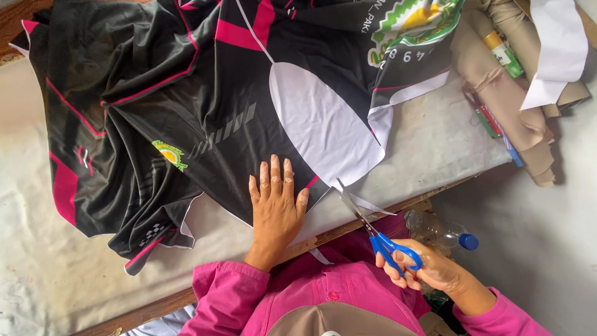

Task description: Cutting a specific pattern piece out of printed jersey fabric using scissors on a workbench.

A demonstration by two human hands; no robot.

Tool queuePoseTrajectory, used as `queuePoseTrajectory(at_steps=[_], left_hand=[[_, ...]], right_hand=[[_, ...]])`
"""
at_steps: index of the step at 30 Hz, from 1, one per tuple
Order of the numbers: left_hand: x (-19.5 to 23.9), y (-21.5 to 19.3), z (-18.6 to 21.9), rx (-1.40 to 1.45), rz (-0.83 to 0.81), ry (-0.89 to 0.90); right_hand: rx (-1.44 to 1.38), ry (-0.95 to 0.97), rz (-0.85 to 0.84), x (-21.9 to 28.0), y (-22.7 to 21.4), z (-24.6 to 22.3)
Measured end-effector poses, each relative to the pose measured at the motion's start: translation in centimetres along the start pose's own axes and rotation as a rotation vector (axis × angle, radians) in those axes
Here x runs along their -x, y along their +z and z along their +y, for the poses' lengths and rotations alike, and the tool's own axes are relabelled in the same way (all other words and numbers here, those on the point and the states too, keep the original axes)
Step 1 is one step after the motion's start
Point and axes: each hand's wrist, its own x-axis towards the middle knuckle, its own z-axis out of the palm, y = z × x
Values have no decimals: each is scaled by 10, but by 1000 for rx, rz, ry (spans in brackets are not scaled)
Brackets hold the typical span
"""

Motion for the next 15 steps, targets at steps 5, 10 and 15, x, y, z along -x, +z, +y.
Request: queuePoseTrajectory(at_steps=[5, 10, 15], left_hand=[[0, -1, 1, -9, 18, 7], [0, -1, 0, -8, 20, 4], [0, -1, 0, 7, 12, 1]], right_hand=[[98, 29, 50, -9, -4, -2], [116, 42, 149, -15, -3, -12], [127, 52, 155, -16, -7, -16]])
